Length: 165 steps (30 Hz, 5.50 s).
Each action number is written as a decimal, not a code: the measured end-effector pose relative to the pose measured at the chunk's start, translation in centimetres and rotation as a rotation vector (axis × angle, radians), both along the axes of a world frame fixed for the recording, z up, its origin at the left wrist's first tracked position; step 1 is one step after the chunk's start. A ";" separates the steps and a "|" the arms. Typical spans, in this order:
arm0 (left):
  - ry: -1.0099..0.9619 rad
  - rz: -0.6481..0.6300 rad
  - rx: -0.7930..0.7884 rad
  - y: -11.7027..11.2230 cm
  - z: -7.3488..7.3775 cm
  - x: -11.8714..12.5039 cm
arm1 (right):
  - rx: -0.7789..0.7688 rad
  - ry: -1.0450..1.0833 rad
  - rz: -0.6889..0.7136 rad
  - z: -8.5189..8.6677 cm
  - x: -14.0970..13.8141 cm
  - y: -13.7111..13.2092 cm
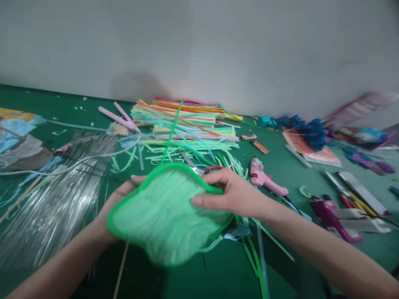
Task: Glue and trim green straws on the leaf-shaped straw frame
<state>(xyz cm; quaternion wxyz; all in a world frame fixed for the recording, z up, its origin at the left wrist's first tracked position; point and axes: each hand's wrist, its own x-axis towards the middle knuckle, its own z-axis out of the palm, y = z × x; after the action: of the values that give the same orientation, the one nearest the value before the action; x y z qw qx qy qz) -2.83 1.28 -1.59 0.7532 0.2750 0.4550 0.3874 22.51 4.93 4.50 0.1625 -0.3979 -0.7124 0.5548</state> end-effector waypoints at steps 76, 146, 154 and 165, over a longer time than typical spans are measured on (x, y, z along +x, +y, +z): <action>0.328 0.234 0.190 -0.8 2.5 0.6 | 0.219 0.040 -0.417 -4.2 0.8 -5.9; 0.870 0.272 1.511 -4.1 3.7 2.0 | -0.481 0.904 -0.469 0.3 -1.5 -6.9; 0.705 0.082 1.082 -2.3 2.9 2.9 | 0.178 0.619 -0.595 1.1 -0.9 -7.0; 0.040 0.146 0.489 -3.8 3.6 3.9 | 1.194 -0.048 -0.310 -1.3 -3.0 -9.5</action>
<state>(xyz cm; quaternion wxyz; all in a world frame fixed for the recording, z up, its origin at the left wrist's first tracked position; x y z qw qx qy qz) 1.06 -2.51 2.01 0.6252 0.4229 0.3813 0.5338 19.53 -4.58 3.22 0.4198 -0.3498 -0.8372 0.0211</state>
